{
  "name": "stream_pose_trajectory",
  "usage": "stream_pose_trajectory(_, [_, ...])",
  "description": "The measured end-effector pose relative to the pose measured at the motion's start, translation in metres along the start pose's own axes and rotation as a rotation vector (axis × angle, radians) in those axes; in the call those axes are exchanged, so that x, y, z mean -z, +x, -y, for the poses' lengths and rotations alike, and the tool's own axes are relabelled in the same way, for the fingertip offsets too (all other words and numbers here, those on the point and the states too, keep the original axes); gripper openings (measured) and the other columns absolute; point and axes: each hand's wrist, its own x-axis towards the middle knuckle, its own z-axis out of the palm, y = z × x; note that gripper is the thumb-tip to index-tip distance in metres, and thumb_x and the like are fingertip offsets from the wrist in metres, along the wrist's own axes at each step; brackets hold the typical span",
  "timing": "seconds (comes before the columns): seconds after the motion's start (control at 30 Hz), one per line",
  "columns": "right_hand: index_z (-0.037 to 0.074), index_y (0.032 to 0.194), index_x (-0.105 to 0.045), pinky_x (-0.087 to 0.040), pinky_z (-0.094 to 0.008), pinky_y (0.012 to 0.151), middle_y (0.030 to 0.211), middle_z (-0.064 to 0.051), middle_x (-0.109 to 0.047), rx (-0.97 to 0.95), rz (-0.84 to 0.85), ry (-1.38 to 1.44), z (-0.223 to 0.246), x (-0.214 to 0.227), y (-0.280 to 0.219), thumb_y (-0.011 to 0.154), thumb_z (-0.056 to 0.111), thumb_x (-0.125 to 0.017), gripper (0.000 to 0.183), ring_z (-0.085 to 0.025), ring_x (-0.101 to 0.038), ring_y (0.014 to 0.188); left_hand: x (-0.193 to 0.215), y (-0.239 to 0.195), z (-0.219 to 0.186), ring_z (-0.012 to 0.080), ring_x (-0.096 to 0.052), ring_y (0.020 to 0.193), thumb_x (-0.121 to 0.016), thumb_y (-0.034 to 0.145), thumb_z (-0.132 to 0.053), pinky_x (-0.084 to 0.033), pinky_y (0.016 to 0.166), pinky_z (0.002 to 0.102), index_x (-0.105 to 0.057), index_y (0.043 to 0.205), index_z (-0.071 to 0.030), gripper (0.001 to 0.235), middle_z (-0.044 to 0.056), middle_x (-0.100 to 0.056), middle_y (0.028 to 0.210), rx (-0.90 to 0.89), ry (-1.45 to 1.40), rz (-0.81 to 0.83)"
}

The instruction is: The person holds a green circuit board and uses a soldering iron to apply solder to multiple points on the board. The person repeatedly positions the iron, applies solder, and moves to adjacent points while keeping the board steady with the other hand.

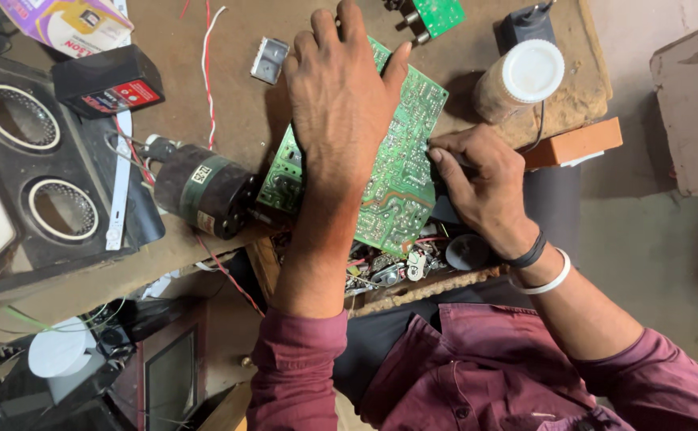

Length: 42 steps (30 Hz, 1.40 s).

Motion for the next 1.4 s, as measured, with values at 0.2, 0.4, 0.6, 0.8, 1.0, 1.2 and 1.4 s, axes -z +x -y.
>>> stream_pose_trajectory(0.2, [0.003,0.112,-0.072,-0.053,-0.036,0.076,0.099,-0.011,-0.069,0.058,0.053,-0.063,0.000,0.008,-0.007,0.096,0.000,-0.076,0.016,-0.026,-0.065,0.088,-0.001,-0.005,0.002,0.0326,-0.063,0.094,-0.069,0.097,-0.058,-0.050,0.083,0.046,-0.057,0.118,0.000,0.063,0.016,-0.059,0.105,-0.016,-0.002,0.011])
stream_pose_trajectory(0.4, [0.001,0.113,-0.070,-0.053,-0.036,0.080,0.104,-0.013,-0.068,0.100,0.045,-0.049,-0.004,0.005,-0.009,0.099,0.000,-0.076,0.015,-0.028,-0.067,0.093,-0.006,-0.005,0.003,0.0336,-0.063,0.098,-0.068,0.100,-0.060,-0.050,0.087,0.047,-0.060,0.110,-0.001,0.061,0.017,-0.061,0.103,-0.042,0.025,0.012])
stream_pose_trajectory(0.6, [0.001,0.110,-0.071,-0.051,-0.037,0.073,0.097,-0.012,-0.067,0.023,0.039,-0.039,-0.005,0.001,-0.007,0.097,0.000,-0.077,0.015,-0.026,-0.064,0.085,-0.003,-0.002,0.002,0.0344,-0.063,0.096,-0.069,0.097,-0.061,-0.049,0.081,0.047,-0.061,0.110,-0.001,0.062,0.017,-0.062,0.102,-0.023,0.035,0.036])
stream_pose_trajectory(0.8, [0.002,0.111,-0.070,-0.053,-0.038,0.077,0.102,-0.012,-0.069,0.078,0.029,-0.032,-0.005,0.000,-0.006,0.096,0.001,-0.075,0.016,-0.028,-0.066,0.089,0.004,0.001,0.001,0.0348,-0.063,0.096,-0.070,0.095,-0.060,-0.049,0.081,0.047,-0.059,0.118,0.000,0.065,0.017,-0.060,0.105,-0.020,0.021,0.042])
stream_pose_trajectory(1.0, [0.002,0.111,-0.070,-0.053,-0.038,0.077,0.101,-0.012,-0.068,0.082,0.037,-0.024,-0.007,0.002,-0.009,0.098,0.003,-0.075,0.015,-0.028,-0.065,0.088,0.002,-0.001,0.002,0.0360,-0.062,0.098,-0.071,0.096,-0.059,-0.050,0.083,0.048,-0.057,0.122,0.002,0.068,0.019,-0.059,0.110,-0.042,0.009,0.042])
stream_pose_trajectory(1.2, [0.002,0.108,-0.067,-0.053,-0.038,0.080,0.103,-0.011,-0.068,0.098,0.025,-0.025,-0.009,0.002,-0.009,0.100,0.004,-0.077,0.013,-0.029,-0.066,0.091,-0.001,-0.004,0.002,0.0366,-0.062,0.100,-0.070,0.099,-0.060,-0.049,0.084,0.049,-0.056,0.124,0.002,0.069,0.019,-0.059,0.112,-0.018,-0.015,0.120])
stream_pose_trajectory(1.4, [0.002,0.113,-0.070,-0.053,-0.037,0.077,0.102,-0.013,-0.069,0.069,0.033,0.006,-0.008,0.003,-0.007,0.097,0.003,-0.076,0.017,-0.028,-0.067,0.090,-0.002,-0.001,0.003,0.0363,-0.062,0.100,-0.070,0.097,-0.061,-0.049,0.084,0.049,-0.056,0.124,0.000,0.068,0.018,-0.059,0.110,-0.023,0.005,0.083])
